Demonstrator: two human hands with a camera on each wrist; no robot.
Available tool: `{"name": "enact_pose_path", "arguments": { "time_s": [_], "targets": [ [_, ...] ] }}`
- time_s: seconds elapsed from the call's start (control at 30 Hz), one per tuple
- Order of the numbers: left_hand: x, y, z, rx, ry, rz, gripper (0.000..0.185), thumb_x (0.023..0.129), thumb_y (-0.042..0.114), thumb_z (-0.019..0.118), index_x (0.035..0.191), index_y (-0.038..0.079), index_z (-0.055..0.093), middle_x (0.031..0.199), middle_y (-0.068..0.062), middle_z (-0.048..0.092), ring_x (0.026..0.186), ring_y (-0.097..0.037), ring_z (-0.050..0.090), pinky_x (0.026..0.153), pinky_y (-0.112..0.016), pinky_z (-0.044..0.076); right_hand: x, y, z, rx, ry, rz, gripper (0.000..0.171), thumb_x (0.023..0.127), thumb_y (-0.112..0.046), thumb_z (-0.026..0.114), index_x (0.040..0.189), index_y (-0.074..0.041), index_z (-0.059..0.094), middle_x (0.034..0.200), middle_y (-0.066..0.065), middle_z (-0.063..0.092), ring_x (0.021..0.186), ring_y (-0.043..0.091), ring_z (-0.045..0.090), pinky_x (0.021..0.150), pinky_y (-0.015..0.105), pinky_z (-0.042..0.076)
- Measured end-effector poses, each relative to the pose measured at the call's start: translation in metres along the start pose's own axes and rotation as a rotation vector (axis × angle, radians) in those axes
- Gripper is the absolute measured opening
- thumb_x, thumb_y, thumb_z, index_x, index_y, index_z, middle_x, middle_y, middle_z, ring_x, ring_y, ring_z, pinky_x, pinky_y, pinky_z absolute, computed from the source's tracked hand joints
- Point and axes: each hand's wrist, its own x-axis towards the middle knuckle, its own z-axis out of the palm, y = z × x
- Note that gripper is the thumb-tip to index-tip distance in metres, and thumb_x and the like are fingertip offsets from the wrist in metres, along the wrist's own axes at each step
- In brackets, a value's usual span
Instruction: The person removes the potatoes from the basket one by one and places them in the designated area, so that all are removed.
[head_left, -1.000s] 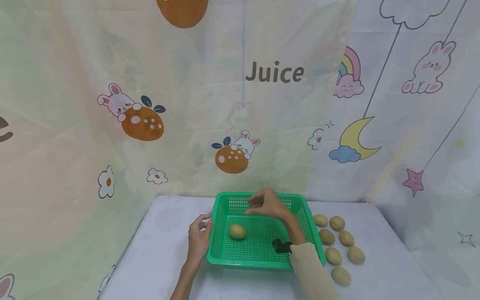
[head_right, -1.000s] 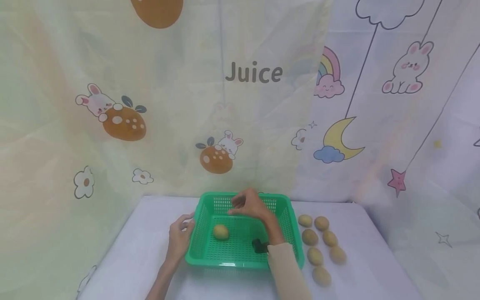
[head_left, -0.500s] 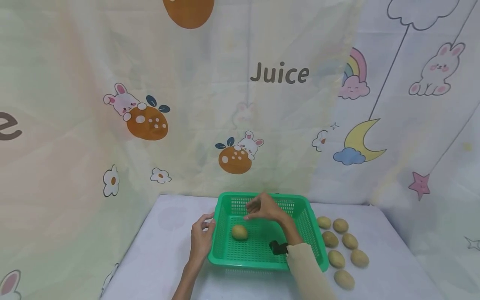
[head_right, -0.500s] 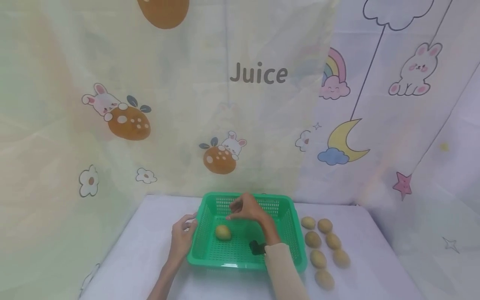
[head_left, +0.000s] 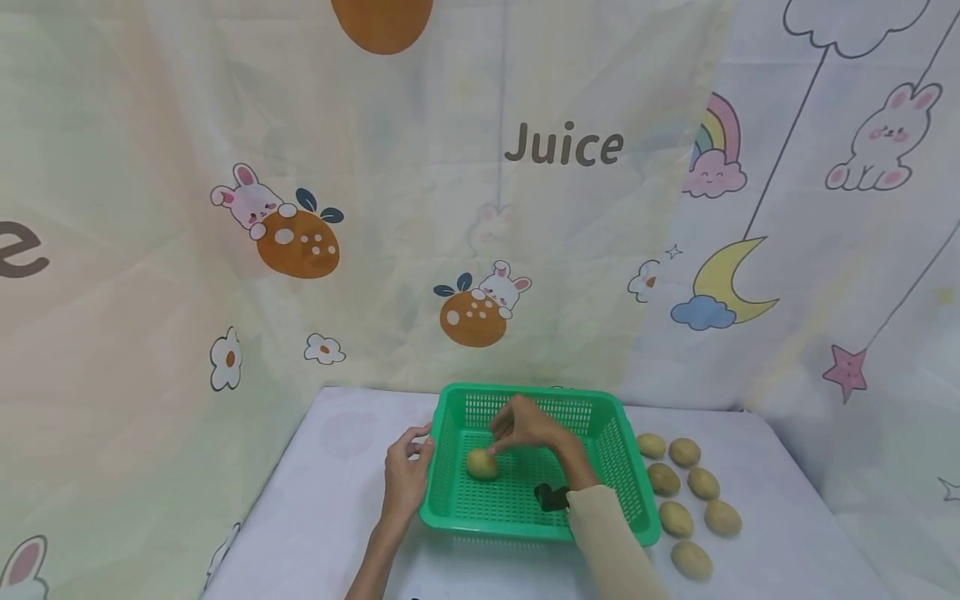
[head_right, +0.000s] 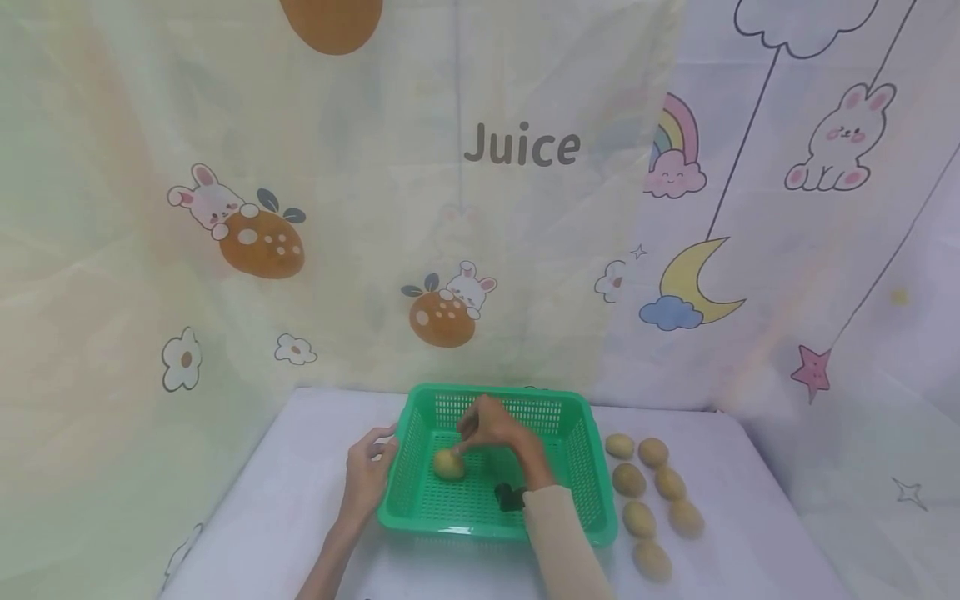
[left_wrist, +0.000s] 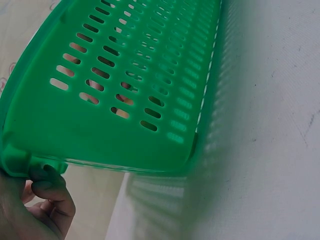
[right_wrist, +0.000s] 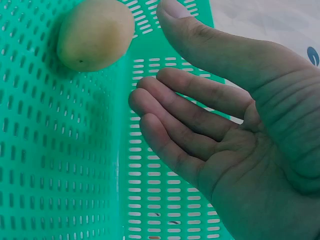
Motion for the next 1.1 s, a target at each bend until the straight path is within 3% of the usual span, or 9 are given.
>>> {"name": "enact_pose_path", "arguments": {
  "time_s": [0.37, 0.7, 1.1],
  "targets": [
    [0.0, -0.001, 0.0, 0.003, 0.008, 0.009, 0.03, 0.111, 0.014, 0.061, 0.138, 0.005, 0.072, 0.097, -0.016, 0.079, 0.071, -0.018, 0.075, 0.067, -0.024, 0.059, 0.004, 0.0, 0.009, -0.029, -0.064, -0.027, 0.042, 0.084, -0.009, 0.095, 0.115, 0.014, 0.077, 0.108, 0.03, 0.08, 0.091, 0.031, 0.083, 0.078, 0.031, 0.066],
    [0.0, -0.001, 0.001, -0.003, 0.007, 0.016, 0.03, 0.111, 0.014, 0.061, 0.138, 0.005, 0.072, 0.097, -0.016, 0.079, 0.07, -0.017, 0.075, 0.066, -0.024, 0.059, 0.005, 0.005, 0.014, -0.04, -0.128, 0.066, 0.037, 0.085, -0.013, 0.095, 0.111, 0.008, 0.081, 0.105, 0.025, 0.082, 0.089, 0.028, 0.082, 0.081, 0.039, 0.066],
    [-0.001, 0.0, 0.0, -0.01, 0.005, 0.013, 0.031, 0.112, 0.013, 0.06, 0.139, 0.005, 0.071, 0.096, -0.017, 0.079, 0.069, -0.018, 0.075, 0.065, -0.024, 0.059, 0.009, 0.012, 0.02, -0.015, -0.141, 0.058, 0.028, 0.086, -0.012, 0.093, 0.105, 0.005, 0.084, 0.099, 0.021, 0.084, 0.087, 0.023, 0.08, 0.079, 0.037, 0.066]
  ]
}}
